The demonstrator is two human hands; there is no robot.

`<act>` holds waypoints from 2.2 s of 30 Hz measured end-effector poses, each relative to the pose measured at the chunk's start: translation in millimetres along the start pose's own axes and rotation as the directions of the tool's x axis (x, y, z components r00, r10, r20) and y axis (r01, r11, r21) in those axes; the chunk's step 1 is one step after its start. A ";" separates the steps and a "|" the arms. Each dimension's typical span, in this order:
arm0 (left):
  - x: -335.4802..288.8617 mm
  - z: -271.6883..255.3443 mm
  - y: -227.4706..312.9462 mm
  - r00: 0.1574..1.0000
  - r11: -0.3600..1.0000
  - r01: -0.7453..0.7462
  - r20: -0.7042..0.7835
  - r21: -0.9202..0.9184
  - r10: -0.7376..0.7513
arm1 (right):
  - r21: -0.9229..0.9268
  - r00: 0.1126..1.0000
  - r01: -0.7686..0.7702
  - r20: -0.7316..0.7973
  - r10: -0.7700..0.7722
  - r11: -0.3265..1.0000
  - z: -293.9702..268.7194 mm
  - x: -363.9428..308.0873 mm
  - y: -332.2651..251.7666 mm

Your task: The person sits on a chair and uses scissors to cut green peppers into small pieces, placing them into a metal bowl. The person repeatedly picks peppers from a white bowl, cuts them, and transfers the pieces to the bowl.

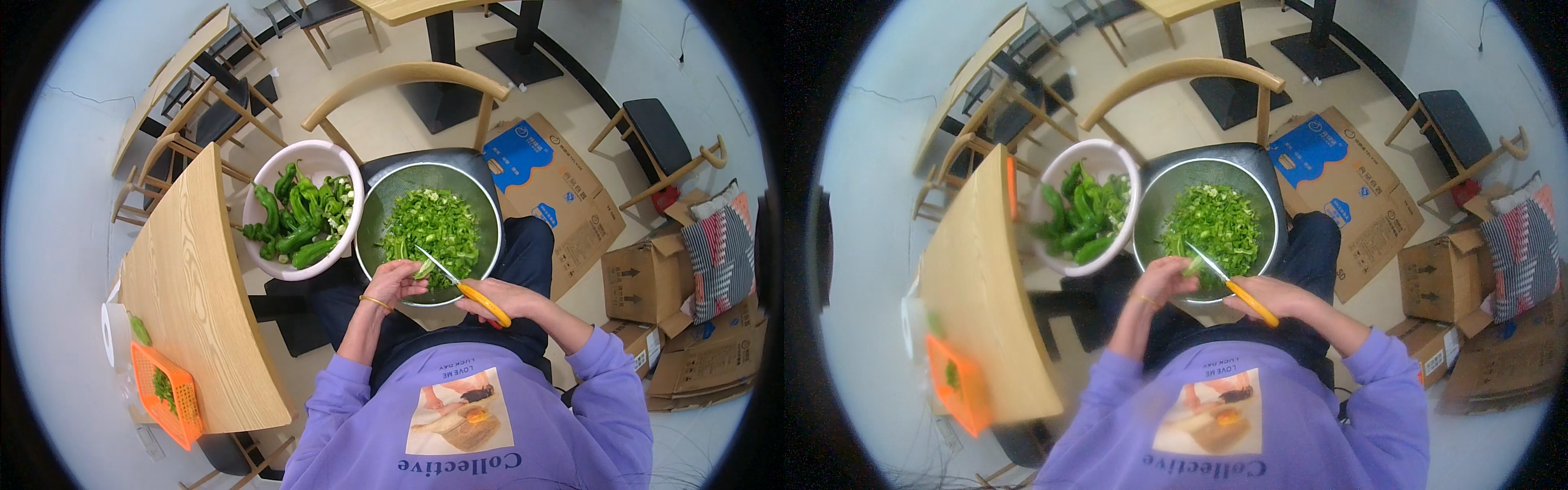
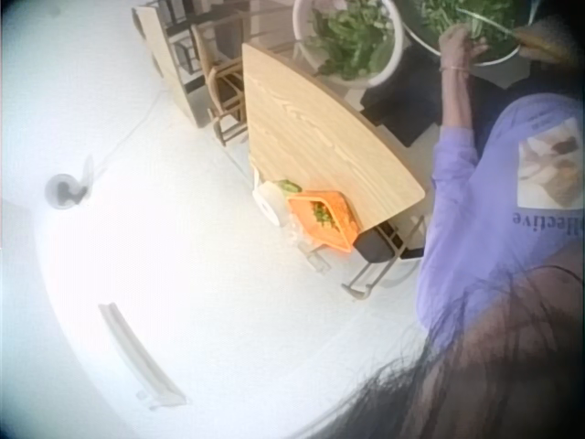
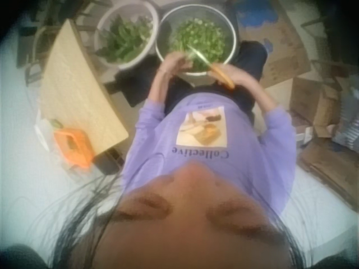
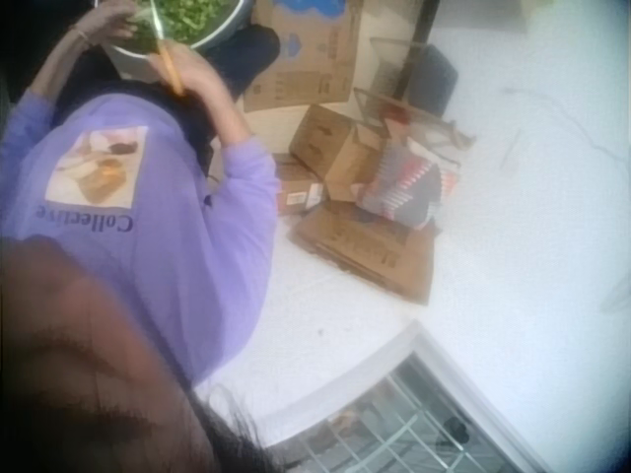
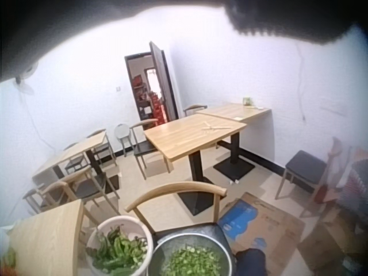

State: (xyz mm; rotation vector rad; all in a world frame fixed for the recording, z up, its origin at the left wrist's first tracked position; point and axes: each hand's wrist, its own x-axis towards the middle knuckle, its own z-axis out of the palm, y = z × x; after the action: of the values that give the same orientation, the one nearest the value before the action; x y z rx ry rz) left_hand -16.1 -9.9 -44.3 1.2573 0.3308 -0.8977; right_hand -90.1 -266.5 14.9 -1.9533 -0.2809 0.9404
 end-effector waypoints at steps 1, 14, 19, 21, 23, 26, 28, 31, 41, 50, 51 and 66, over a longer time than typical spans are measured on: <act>1.9 -1.3 -0.5 1.000 0.999 0.019 0.014 -0.035 -0.019 | -0.015 1.000 0.009 -0.025 -0.009 1.000 2.6 1.9 4.1; 13.8 -15.5 0.0 1.000 0.984 -0.001 0.002 -0.178 0.002 | 0.042 1.000 0.011 0.007 -0.011 0.999 -7.7 3.6 6.0; 12.5 -10.0 -0.1 1.000 0.998 0.008 -0.006 -0.070 -0.008 | -0.062 0.987 0.144 -0.058 -0.148 0.988 -4.0 11.9 8.2; 12.5 -10.3 0.7 1.000 0.992 -0.006 -0.012 -0.127 0.004 | -0.074 0.993 0.112 -0.035 -0.115 0.991 -4.5 11.8 10.0; 12.7 -11.1 1.6 0.999 0.986 -0.038 -0.024 -0.162 0.034 | -0.075 0.998 0.066 -0.004 -0.066 0.995 -5.6 10.3 11.6; 12.7 -10.0 2.6 1.000 0.994 -0.031 -0.006 -0.106 0.030 | -0.085 0.998 0.070 0.004 -0.070 0.994 -3.4 11.6 11.4; 13.2 -7.3 3.3 1.000 0.999 -0.009 0.004 -0.050 0.010 | -0.057 0.991 0.120 -0.059 -0.123 0.991 2.3 15.4 9.1; 13.4 -4.8 4.6 1.000 0.997 0.025 0.005 -0.076 -0.024 | -0.046 0.996 0.033 -0.085 -0.036 0.998 3.5 14.7 5.1; 23.4 -11.2 3.7 0.998 0.954 0.065 0.017 -0.293 -0.062 | -0.039 0.989 -0.008 -0.151 0.002 0.999 3.6 11.8 -3.1; 20.8 -2.6 3.8 1.000 0.971 0.019 0.017 -0.239 -0.015 | 0.088 0.995 -0.099 0.034 0.097 0.991 -5.2 17.8 -10.7; 20.6 -2.5 3.7 1.000 0.972 0.012 0.012 -0.233 -0.010 | 0.096 0.993 -0.118 0.013 0.118 0.988 -2.6 18.7 -11.0; 26.8 -7.7 -2.9 0.992 0.968 -0.108 -0.087 -0.227 0.091 | 0.094 0.989 -0.149 0.020 0.148 0.984 -4.3 15.9 -14.5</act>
State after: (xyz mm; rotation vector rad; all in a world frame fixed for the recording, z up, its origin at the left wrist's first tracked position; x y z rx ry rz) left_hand 0.5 -13.6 -66.5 1.0839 0.4166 -0.7053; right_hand -73.8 -252.8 20.0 -1.9010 -0.0965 1.0433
